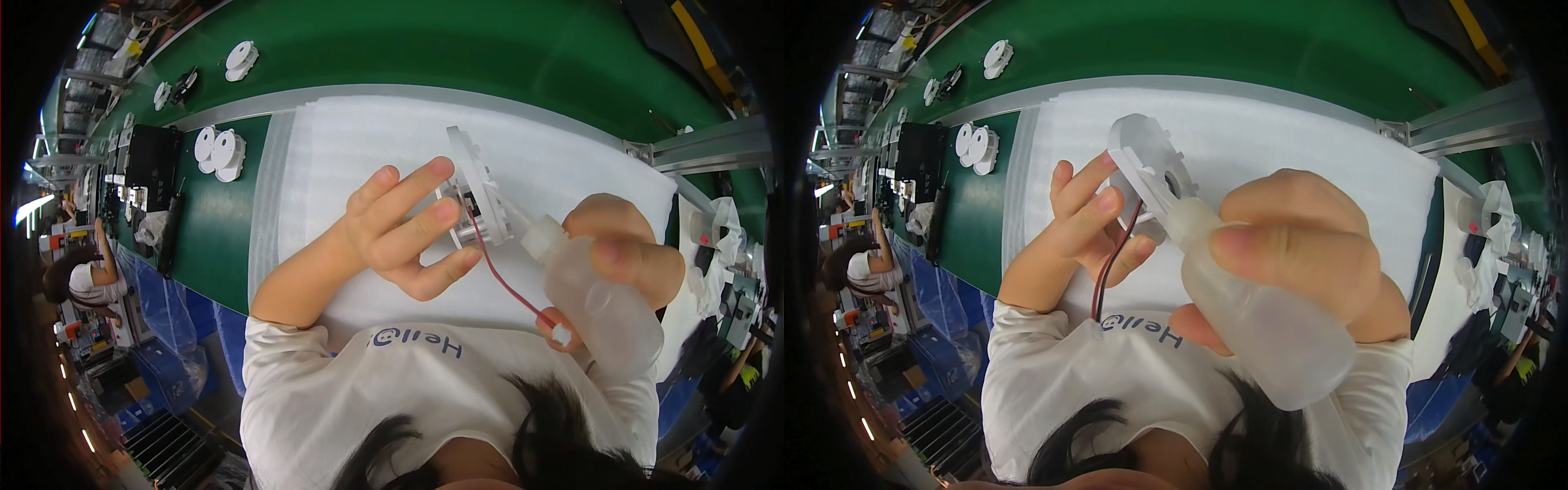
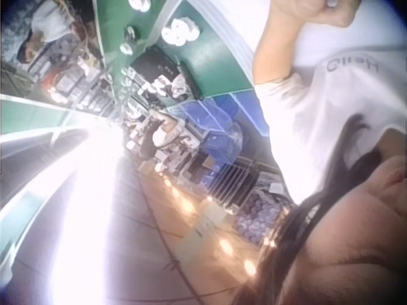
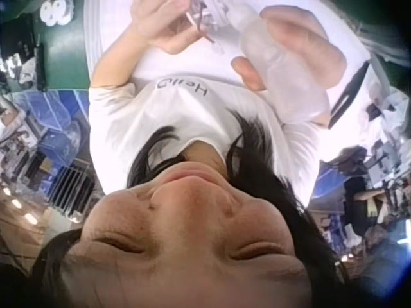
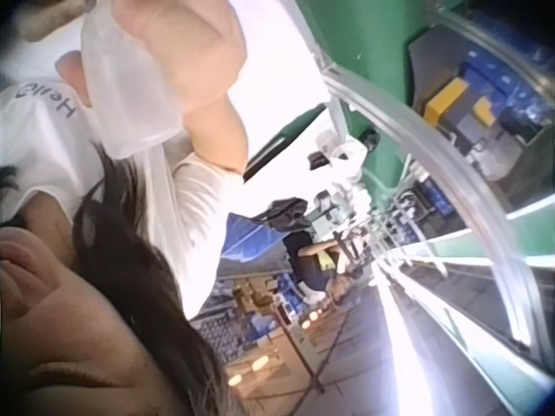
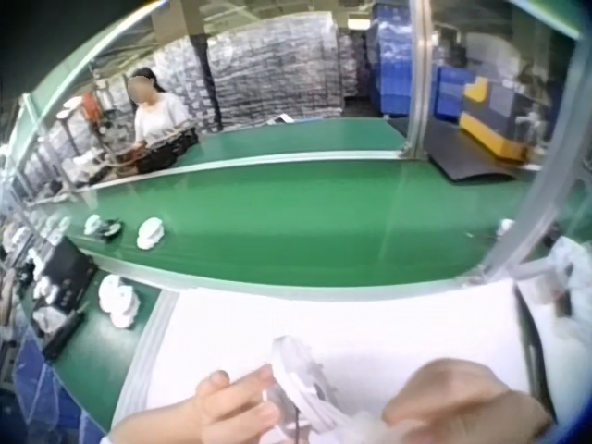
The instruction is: Assembling small plastic components for lighting fixtures on a factory line.
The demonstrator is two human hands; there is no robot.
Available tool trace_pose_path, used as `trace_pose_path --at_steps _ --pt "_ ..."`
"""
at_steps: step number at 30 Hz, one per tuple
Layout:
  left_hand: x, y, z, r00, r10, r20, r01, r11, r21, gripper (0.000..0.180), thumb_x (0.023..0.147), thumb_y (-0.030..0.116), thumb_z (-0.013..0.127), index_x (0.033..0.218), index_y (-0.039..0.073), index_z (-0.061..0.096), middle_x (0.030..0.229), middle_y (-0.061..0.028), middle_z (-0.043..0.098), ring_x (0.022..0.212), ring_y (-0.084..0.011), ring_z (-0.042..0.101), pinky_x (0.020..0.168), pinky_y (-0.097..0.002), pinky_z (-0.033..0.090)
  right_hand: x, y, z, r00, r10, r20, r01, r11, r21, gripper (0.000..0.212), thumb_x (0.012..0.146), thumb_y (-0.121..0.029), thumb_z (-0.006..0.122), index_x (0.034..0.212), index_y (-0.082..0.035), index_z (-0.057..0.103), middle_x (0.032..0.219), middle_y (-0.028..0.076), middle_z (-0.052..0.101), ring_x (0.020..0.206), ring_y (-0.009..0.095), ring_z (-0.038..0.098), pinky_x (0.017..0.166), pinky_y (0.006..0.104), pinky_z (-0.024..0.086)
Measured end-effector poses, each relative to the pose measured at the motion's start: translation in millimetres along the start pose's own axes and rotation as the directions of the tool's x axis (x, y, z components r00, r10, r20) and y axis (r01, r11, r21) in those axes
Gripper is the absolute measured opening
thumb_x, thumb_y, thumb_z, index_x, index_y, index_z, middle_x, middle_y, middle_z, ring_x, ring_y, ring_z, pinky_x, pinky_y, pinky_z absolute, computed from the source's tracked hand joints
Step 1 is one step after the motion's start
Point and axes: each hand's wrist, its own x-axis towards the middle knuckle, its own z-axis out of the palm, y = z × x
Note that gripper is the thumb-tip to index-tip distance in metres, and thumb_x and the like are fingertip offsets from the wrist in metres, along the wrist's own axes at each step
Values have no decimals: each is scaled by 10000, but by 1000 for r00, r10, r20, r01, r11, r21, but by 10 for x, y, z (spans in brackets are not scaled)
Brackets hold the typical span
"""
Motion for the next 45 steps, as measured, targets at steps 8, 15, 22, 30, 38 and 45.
trace_pose_path --at_steps 8,15,22,30,38,45 --pt "-11 1 -4 1000 4 -18 -4 1000 6 360 713 196 566 1049 215 437 1133 -142 439 841 -303 560 985 -435 241 18 -55 -42 999 19 40 -19 1000 -13 604 538 -45 710 1057 -110 409 867 146 500 647 210 441 553 319 347" --pt "13 2 6 1000 -14 -23 14 1000 -2 364 710 197 570 1049 214 437 1111 -132 445 843 -305 560 987 -447 229 53 37 100 974 -169 -151 155 983 -100 495 549 -208 770 942 -64 506 756 108 522 499 181 458 430 261 343" --pt "8 -111 59 995 61 -80 -55 996 72 417 680 141 600 1057 217 440 1107 -135 448 840 -305 561 987 -457 219 64 32 116 963 -231 -139 215 969 -123 455 562 -194 747 912 -47 496 748 125 516 455 177 441 393 265 313" --pt "24 -103 -2 988 -142 -63 140 989 -39 499 632 -7 629 1054 203 465 1078 -154 459 846 -305 561 991 -453 199 -13 -11 88 983 -182 -14 178 973 -149 507 679 -191 666 1079 -91 371 832 136 475 558 180 378 496 320 304" --pt "87 -129 -2 951 -290 -104 266 944 -195 615 536 45 718 1083 119 448 1098 -163 427 958 -293 500 974 -429 241 -16 -26 116 985 -174 -9 168 962 -218 547 658 -226 690 1081 -140 355 833 125 481 565 193 399 477 319 307" --pt "157 15 -99 783 -611 118 566 622 -541 694 569 29 722 1136 19 323 1122 -158 377 1039 -245 422 900 -370 342 -68 28 147 957 -282 -61 264 942 -205 521 666 -281 691 1049 -153 362 856 119 488 577 203 440 476 306 335"
